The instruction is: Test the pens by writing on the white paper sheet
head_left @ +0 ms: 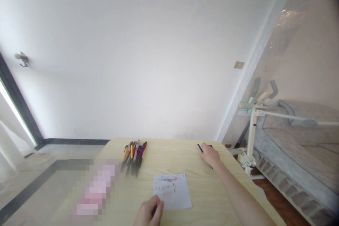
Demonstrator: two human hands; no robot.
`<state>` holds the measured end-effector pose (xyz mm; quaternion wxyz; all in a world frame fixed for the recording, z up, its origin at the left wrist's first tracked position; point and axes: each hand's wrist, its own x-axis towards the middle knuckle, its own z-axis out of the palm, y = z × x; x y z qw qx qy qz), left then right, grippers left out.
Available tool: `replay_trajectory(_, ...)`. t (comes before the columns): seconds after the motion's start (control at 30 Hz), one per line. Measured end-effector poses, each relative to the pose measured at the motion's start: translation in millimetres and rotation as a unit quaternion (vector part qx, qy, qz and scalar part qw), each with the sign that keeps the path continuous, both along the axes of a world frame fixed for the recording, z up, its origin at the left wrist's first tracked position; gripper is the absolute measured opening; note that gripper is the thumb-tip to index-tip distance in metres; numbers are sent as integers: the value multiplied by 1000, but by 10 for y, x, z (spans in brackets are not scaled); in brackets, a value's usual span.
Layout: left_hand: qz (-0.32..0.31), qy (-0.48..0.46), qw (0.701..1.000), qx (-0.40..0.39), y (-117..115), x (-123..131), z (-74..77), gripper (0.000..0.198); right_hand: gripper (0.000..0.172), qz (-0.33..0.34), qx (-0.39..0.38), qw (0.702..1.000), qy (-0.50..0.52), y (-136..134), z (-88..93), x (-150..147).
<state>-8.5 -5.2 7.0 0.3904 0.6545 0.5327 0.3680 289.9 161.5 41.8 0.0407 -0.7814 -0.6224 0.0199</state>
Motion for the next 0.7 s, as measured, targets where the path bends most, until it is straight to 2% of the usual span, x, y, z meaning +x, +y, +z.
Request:
replay_trajectory(0.2, 2, 4, 1000, -11, 2, 1, -9, 44, 39, -6, 39, 995, 94, 32, 84, -41)
replay_trajectory(0.33, -3, 9, 1000, -5, -19, -4, 38, 39, 45, 34, 65, 975, 211, 42, 158, -72)
replay_trajectory(0.5, -1, 12, 1000, 2, -9, 1, 37, 38, 40, 97, 76, 923, 365, -42, 240, -213)
replay_trajectory(0.7, -6, 17, 1000, 5, -4, 5, 32, 37, 32, 160, 61, 829, 532, -261, 323, -484)
